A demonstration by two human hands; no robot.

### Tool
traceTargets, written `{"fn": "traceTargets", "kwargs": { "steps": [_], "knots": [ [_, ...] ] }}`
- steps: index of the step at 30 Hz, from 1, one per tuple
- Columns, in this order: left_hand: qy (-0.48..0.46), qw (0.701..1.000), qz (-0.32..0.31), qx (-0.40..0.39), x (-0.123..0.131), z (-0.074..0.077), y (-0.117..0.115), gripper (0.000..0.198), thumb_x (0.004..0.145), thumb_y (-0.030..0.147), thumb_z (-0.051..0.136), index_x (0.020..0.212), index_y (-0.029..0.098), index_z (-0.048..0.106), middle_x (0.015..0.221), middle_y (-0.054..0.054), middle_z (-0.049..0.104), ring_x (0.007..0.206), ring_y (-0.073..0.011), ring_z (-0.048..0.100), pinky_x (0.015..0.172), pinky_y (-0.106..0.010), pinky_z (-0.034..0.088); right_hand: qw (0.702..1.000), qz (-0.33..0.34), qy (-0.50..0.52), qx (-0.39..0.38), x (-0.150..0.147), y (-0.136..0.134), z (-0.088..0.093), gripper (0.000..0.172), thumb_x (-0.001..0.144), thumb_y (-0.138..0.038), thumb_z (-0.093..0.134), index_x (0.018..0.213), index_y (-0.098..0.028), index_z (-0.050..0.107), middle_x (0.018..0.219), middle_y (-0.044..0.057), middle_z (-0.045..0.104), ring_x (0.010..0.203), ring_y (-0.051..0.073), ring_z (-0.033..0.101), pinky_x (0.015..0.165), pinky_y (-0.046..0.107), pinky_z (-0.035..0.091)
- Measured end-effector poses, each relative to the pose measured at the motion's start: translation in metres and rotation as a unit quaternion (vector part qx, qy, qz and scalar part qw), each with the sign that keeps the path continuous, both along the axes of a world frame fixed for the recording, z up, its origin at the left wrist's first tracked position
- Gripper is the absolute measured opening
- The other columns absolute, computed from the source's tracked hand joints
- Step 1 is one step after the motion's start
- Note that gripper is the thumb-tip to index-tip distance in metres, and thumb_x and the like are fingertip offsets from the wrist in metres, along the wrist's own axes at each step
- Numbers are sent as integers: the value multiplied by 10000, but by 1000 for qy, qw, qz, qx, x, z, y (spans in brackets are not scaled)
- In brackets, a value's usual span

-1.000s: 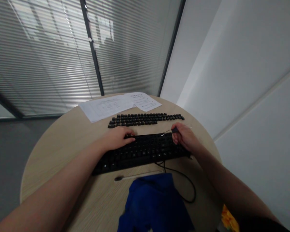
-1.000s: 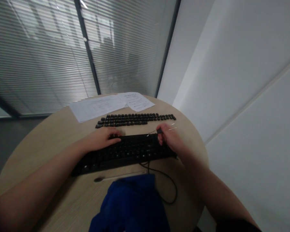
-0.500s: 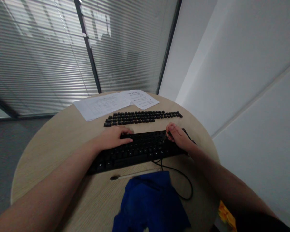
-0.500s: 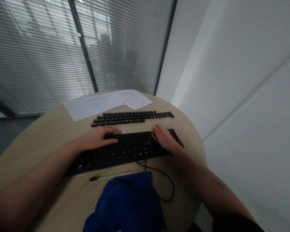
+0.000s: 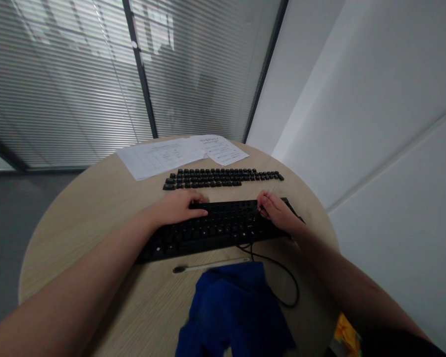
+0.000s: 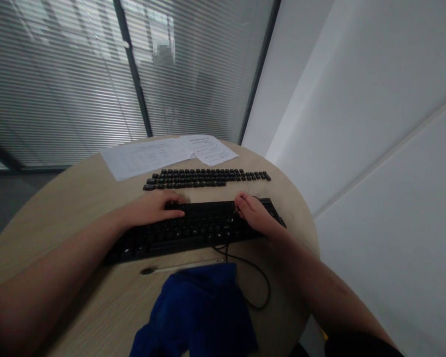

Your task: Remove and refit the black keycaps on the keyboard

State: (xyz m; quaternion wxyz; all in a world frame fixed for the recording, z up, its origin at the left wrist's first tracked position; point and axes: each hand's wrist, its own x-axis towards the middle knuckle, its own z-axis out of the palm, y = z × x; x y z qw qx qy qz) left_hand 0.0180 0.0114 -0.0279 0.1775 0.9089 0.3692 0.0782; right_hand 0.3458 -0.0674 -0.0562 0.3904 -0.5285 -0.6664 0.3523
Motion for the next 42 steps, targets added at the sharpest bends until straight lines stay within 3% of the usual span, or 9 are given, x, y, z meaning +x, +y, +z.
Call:
{"fn": "traceTargets", "kwargs": {
  "steps": [10, 15, 36, 42],
  "knots": [
    [4, 1000, 2, -1, 0, -3, 1, 409, 910, 476, 620, 1193, 208, 745, 1188, -93, 761, 1074, -267, 692, 955, -372, 498, 989, 39, -132, 48, -2, -9, 8, 247, 1000, -428, 467, 847, -237, 500, 648, -24, 532, 577, 155, 492, 582, 290, 371],
    [6, 1000, -3, -4, 1, 0, -1, 405, 910, 457, 606, 1182, 192, 747, 1175, -99, 762, 1062, -267, 690, 950, -373, 497, 977, 44, -185, 100, -6, -14, 14, 226, 969, -401, 464, 805, -245, 472, 652, -12, 523, 606, 177, 501, 638, 317, 379],
    [5, 1000, 1, 2, 0, 0, 0, 407, 903, 464, 623, 1185, 198, 747, 1174, -106, 763, 1066, -284, 695, 948, -396, 503, 975, 48, -193, 97, -10, -12, 13, 225, 980, -405, 456, 829, -244, 500, 626, -5, 540, 649, 203, 568, 675, 324, 411],
    [0, 1000, 0, 3, 0, -2, 1, 436, 907, 465, 621, 1213, 177, 739, 1229, -112, 751, 1125, -284, 686, 1011, -393, 492, 971, 52, -203, 112, -10, -11, 12, 220, 958, -413, 494, 821, -241, 508, 632, -7, 531, 631, 193, 542, 666, 321, 397]
  ]
}}
